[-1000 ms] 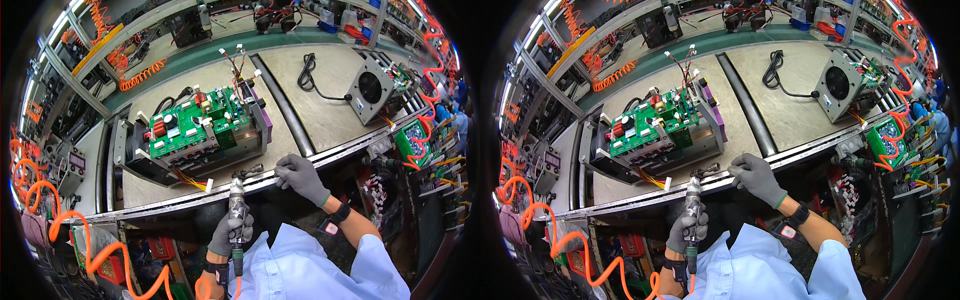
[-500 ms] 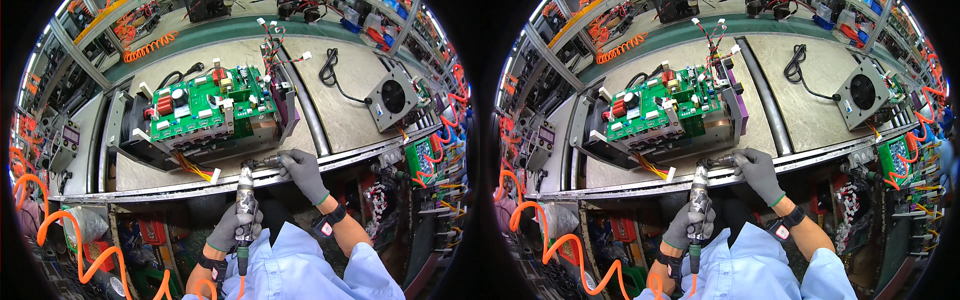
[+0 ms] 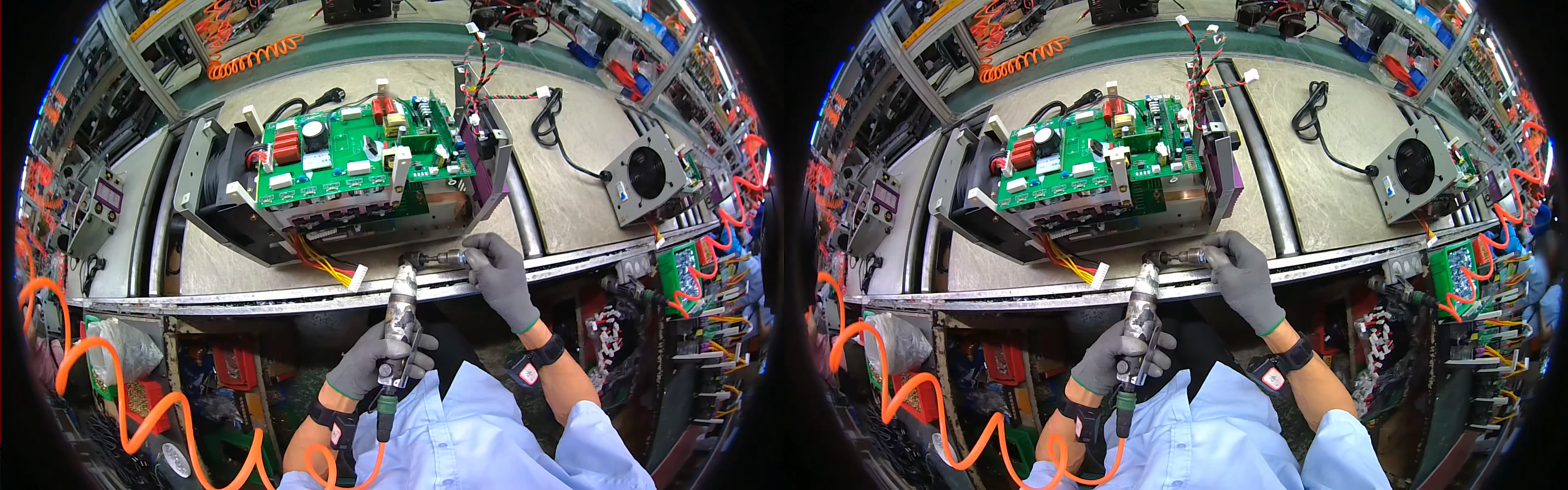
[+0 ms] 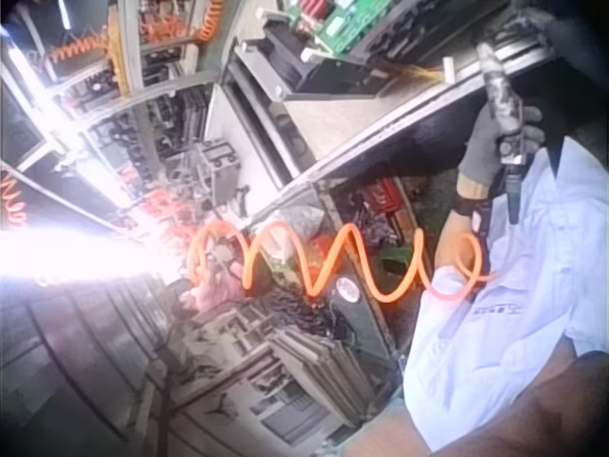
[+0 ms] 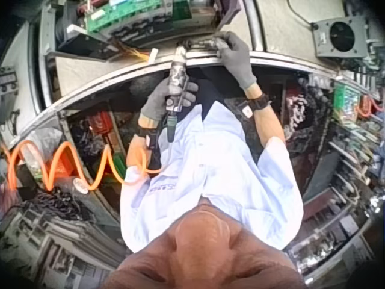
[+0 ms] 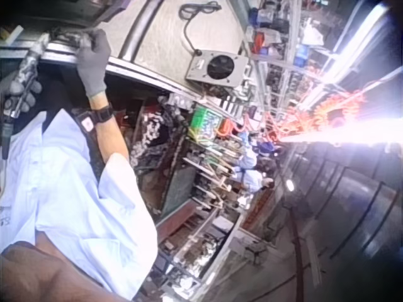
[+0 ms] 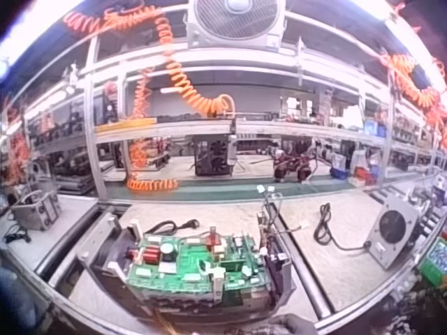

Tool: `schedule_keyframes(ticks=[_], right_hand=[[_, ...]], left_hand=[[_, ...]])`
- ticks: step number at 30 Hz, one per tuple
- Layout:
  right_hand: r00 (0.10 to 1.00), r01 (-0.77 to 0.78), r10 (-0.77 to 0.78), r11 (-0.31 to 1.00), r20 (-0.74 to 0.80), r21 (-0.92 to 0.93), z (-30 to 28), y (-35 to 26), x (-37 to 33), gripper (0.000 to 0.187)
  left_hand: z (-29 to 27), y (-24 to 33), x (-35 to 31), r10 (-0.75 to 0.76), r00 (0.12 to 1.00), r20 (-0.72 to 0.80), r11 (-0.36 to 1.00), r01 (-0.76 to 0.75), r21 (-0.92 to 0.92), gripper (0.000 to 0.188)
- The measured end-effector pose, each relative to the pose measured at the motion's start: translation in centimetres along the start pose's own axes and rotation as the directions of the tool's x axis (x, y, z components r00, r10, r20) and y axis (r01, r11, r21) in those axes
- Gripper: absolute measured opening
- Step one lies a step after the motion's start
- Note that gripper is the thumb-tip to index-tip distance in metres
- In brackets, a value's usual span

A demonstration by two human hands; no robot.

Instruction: Assembling an electronic power supply unit by installing a circuit board, connecting internal wiring, and using an electric screwdriver to fasten components.

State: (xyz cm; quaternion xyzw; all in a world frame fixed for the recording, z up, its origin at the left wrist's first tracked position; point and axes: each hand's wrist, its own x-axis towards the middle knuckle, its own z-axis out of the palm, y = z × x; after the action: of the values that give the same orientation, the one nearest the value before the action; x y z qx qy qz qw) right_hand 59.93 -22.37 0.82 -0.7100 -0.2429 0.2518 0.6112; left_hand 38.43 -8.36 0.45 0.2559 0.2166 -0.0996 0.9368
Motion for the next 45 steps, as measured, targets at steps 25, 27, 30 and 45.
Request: schedule_keyframes(ticks=[25, 27, 30, 45], right_hand=[[0.859, 0.15, -0.374, 0.838, -0.351, -0.525, 0.5, -2.4, 3.0, 0.09], [0.755, 0.267, -0.571, 0.718, -0.324, -0.643, 1.2, -2.6, 4.5, 0.105], [0.748, 0.379, -0.549, 0.814, -0.372, -0.44, 2.8, -2.0, 5.7, 0.106], [0.633, 0.325, -0.687, 0.655, -0.358, -0.682, 2.2, -0.6, 7.6, 0.049]], left_hand=[[-0.4, -0.3, 0.8, 0.082, 0.996, 0.032, 0.996, -0.083, 0.025, 0.041], [0.6, -0.2, 0.6, 0.111, 0.993, 0.035, 0.993, -0.113, 0.04, 0.038], [2.1, 0.2, 0.2, 0.183, 0.983, -0.005, 0.98, -0.183, 0.076, 0.032], [3.9, 1.0, 4.0, 0.347, 0.926, -0.151, 0.929, -0.318, 0.187, 0.03]])
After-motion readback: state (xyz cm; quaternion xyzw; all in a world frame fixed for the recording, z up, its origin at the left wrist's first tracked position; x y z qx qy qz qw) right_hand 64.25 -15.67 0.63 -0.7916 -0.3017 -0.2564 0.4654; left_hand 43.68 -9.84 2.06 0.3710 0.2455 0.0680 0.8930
